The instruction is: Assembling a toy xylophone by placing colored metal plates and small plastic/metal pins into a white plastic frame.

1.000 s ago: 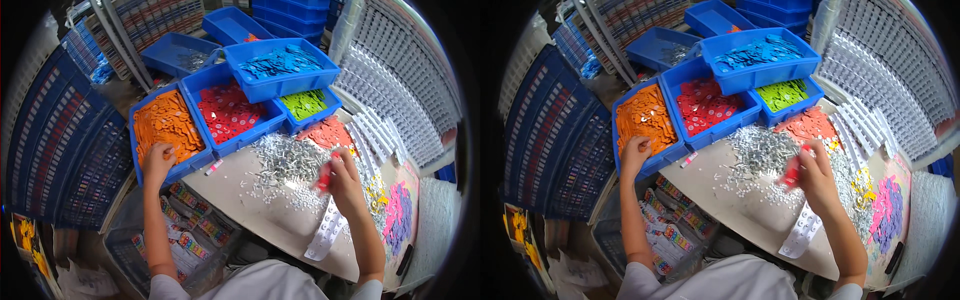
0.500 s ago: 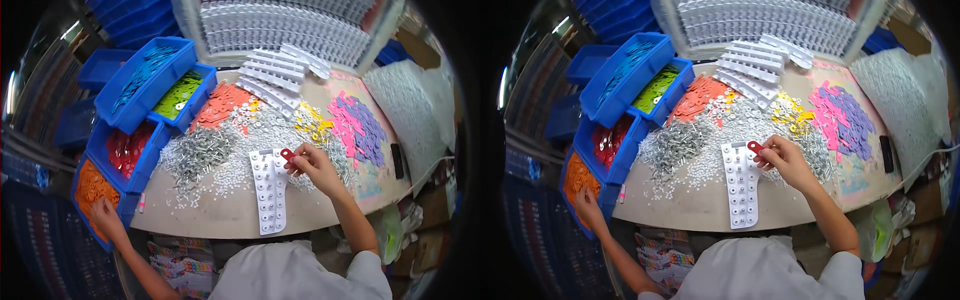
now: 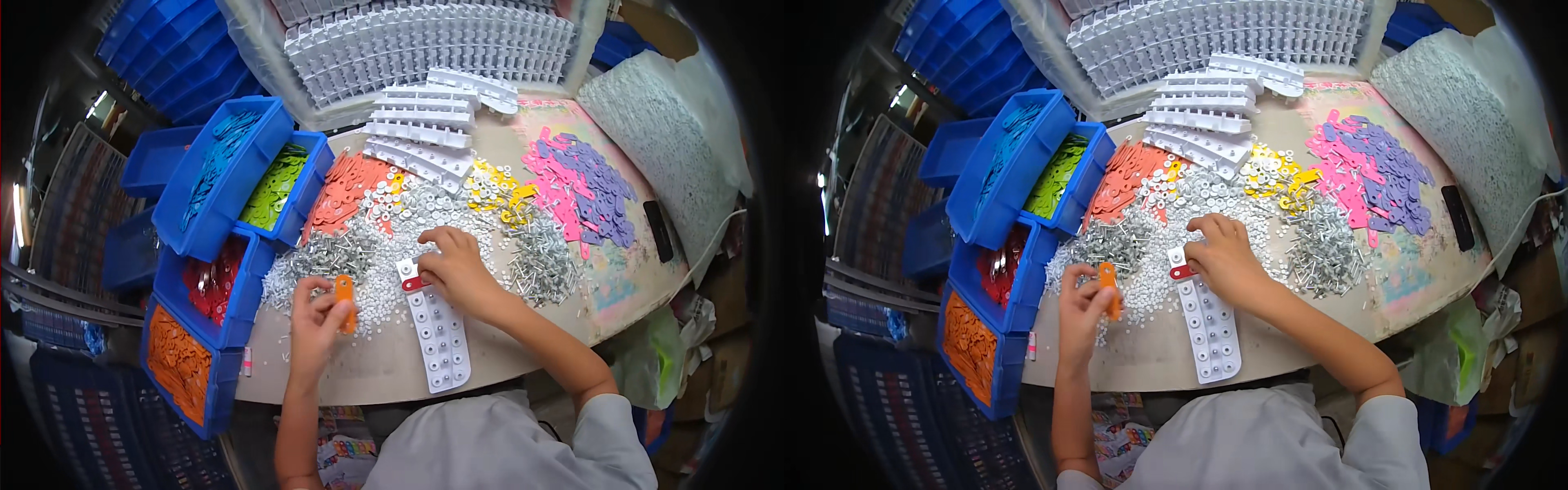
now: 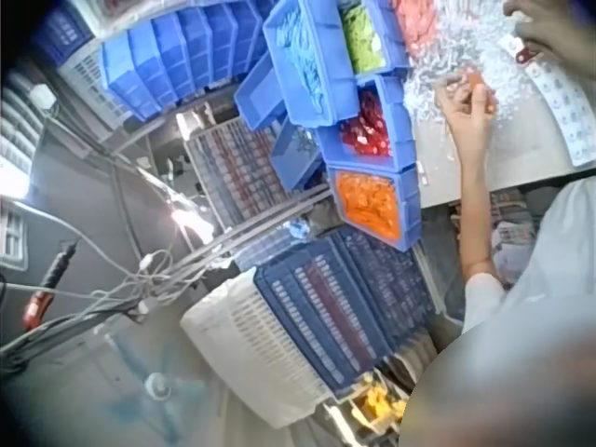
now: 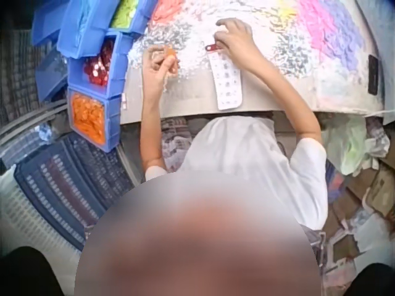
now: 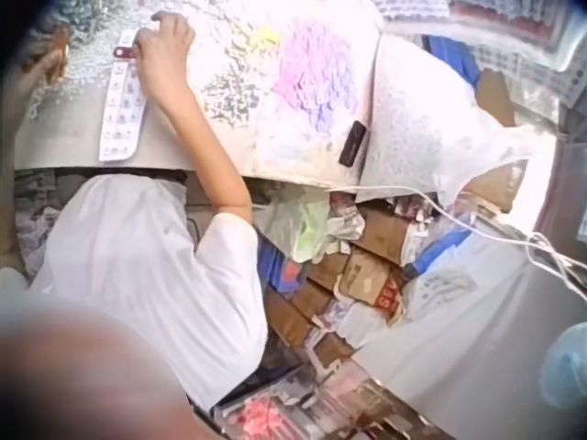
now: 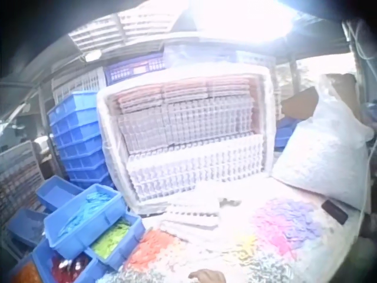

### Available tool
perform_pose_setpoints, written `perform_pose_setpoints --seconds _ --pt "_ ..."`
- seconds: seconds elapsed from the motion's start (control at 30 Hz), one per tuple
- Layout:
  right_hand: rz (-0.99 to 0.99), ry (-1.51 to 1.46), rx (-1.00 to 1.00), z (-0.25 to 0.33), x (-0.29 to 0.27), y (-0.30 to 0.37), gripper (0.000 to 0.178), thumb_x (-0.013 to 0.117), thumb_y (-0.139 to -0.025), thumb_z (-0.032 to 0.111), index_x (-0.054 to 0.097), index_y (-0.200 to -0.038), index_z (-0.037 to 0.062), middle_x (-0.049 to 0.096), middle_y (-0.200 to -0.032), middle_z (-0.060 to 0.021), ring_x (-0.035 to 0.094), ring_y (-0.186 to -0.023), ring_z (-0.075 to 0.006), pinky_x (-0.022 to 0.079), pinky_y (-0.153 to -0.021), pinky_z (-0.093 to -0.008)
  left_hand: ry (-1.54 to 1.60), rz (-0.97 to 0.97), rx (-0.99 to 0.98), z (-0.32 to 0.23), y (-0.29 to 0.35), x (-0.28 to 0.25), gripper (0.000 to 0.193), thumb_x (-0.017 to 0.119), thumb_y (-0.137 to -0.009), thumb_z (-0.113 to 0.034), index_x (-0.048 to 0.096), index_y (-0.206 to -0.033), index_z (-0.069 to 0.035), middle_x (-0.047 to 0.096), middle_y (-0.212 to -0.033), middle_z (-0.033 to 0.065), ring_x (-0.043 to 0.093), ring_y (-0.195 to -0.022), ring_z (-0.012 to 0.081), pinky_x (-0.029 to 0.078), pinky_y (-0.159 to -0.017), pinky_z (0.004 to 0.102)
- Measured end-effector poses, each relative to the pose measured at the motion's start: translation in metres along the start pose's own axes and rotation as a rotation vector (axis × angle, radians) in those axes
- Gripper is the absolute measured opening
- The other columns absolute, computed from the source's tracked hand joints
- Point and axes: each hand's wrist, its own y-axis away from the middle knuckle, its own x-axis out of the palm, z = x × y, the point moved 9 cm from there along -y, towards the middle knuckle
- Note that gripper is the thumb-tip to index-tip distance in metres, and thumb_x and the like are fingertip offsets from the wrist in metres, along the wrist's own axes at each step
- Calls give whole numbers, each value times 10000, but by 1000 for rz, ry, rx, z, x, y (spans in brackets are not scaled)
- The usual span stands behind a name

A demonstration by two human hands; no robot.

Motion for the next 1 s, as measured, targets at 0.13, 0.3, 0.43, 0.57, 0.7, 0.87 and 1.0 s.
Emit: perform_pose_setpoints --seconds 0.13,0.3,0.43,0.57,0.7,0.87,1.0 --pt "14 49 44 -10 9 2 121 753 -886 181 718 -975 107 571 -1394 -116 435 -1385 -349 315 -1135 -507 -92 97 -136 20 -32 32 129 712 -976 -54 631 -1059 2 765 -912 110 716 -794 129 548 -702 267" --pt "-33 55 161 -22 9 9 316 786 -869 236 679 -1129 92 540 -1429 -134 417 -1408 -350 303 -1152 -506 -201 272 -91 40 -70 65 157 720 -965 -86 704 -1073 27 760 -908 79 697 -805 103 515 -701 240" --pt "-91 65 244 -33 12 20 587 811 -859 298 583 -1352 76 482 -1499 -149 387 -1441 -353 287 -1174 -506 -421 310 72 47 -92 82 145 757 -935 -107 733 -983 27 691 -900 28 624 -809 94 507 -707 244" --pt "-109 90 288 -35 12 23 724 818 -856 317 505 -1456 62 449 -1560 -153 380 -1464 -354 276 -1186 -504 -568 301 171 53 -104 93 177 818 -832 -229 796 -911 -73 683 -933 66 640 -934 240 477 -883 404" --pt "-126 84 302 -35 10 24 795 818 -857 338 458 -1505 53 445 -1569 -154 376 -1468 -353 267 -1192 -505 -757 338 203 64 -110 106 177 837 -799 -292 815 -891 -142 658 -984 49 611 -1050 262 374 -993 426" --pt "-111 64 316 -36 11 25 814 818 -856 344 448 -1519 49 446 -1572 -152 369 -1471 -353 258 -1198 -504 -834 307 244 55 -106 113 293 868 -773 -278 763 -1012 -145 645 -1025 30 595 -1057 228 343 -1011 411" --pt "-113 78 323 -38 13 27 815 817 -857 346 449 -1520 50 446 -1574 -152 361 -1476 -352 255 -1199 -504 -869 268 250 45 -104 111 451 890 -764 -296 671 -1134 -161 628 -1030 12 585 -1042 213 347 -1008 419"
